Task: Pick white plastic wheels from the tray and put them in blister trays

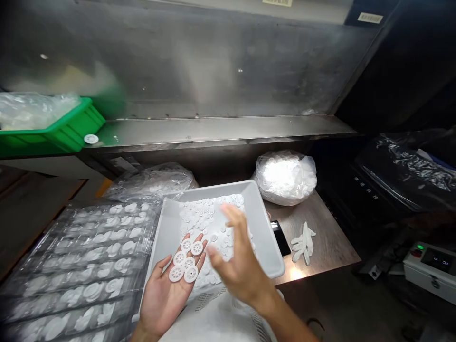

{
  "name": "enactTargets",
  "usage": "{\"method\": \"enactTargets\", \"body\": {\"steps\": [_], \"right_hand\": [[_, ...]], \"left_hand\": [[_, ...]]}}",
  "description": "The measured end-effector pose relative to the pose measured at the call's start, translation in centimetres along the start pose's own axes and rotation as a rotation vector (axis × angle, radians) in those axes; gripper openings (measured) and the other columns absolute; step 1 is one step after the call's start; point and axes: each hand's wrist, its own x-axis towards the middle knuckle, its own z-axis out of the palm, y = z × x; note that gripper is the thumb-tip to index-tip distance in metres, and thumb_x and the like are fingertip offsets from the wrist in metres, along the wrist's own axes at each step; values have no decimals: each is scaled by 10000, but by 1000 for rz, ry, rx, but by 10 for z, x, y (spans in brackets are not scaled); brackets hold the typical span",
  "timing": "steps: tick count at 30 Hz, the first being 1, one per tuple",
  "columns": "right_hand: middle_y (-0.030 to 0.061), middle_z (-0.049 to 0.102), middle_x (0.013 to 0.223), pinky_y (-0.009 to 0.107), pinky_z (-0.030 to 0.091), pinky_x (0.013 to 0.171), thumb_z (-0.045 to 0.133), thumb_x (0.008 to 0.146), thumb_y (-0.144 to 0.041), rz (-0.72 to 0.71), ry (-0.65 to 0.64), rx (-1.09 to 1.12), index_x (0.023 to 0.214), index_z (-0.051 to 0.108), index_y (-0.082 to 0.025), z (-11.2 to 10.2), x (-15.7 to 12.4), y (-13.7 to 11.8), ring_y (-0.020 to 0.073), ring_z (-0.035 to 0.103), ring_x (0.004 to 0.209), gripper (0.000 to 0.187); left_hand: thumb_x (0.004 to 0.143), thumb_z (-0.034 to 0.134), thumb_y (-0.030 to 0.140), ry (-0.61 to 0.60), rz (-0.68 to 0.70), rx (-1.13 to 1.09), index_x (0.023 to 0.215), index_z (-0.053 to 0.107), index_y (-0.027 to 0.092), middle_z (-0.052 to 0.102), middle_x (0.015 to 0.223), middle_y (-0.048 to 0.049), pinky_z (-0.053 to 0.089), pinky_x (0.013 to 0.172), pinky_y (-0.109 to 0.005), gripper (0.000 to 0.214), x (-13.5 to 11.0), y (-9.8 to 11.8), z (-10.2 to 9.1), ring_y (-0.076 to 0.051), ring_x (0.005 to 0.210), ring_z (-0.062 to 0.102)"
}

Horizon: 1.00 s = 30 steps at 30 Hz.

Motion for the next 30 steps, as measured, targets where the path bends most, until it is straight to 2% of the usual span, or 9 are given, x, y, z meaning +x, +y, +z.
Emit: {"method": "enactTargets", "body": {"steps": [2,4,8,12,15,18,24,30], "right_hand": [[42,175,1539,439,333,1140,539,930,-451,18,-153,-9,1487,200,-326,20,-8,7,261,218,1414,664],[16,108,1552,454,289,1165,547,923,-456,32,-249,-25,1487,182,-348,38,-16,15,255,126,1440,681],[7,67,1560,472,232,1185,495,952,-430,12,-240,-35,1501,135,-349,53,-26,22,239,74,1450,662],[5,26,1570,480,208,1190,480,958,-425,45,-236,-3,1512,98,-346,49,-27,18,246,33,1458,677],[10,26,1572,478,179,1197,485,955,-416,79,-204,71,1514,84,-333,48,-30,16,240,24,1461,693],[5,52,1572,463,162,1203,475,961,-402,97,-138,162,1510,68,-341,49,-35,15,223,49,1462,685],[-57,99,1569,396,152,1213,418,995,-383,108,-59,273,1485,107,-416,42,-38,5,167,84,1459,581],[-34,126,1568,415,157,1210,404,995,-410,39,-4,302,1490,155,-372,24,-37,-16,194,110,1456,556]], "left_hand": [[897,448,262,38,12,33,1447,373,197,527,1364,-168,288,1140,-522,559,-2,-2,8,-291,1299,458],[880,459,229,71,14,79,1434,399,191,569,1328,-161,253,1152,-535,559,-6,-4,17,-274,1291,478],[867,469,194,90,13,127,1374,488,153,608,1286,-159,229,1163,-529,509,-13,-8,30,-264,1279,499],[889,450,245,36,0,84,1219,643,149,645,1235,-136,230,1173,-486,394,-16,-13,32,-259,1243,537],[911,409,287,-48,-51,17,1140,694,155,641,1242,-116,229,1181,-449,389,-18,-16,32,-246,1213,564],[925,365,303,-113,-77,-37,1168,679,171,625,1270,-95,225,1185,-443,418,-22,-17,36,-233,1227,552],[913,372,295,-83,-96,3,1270,600,143,616,1284,-124,218,1181,-491,450,-30,-15,55,-255,1275,505],[923,368,300,-182,-179,47,1230,624,112,582,1328,-135,215,1174,-531,442,-38,-11,75,-290,1333,432]]}}
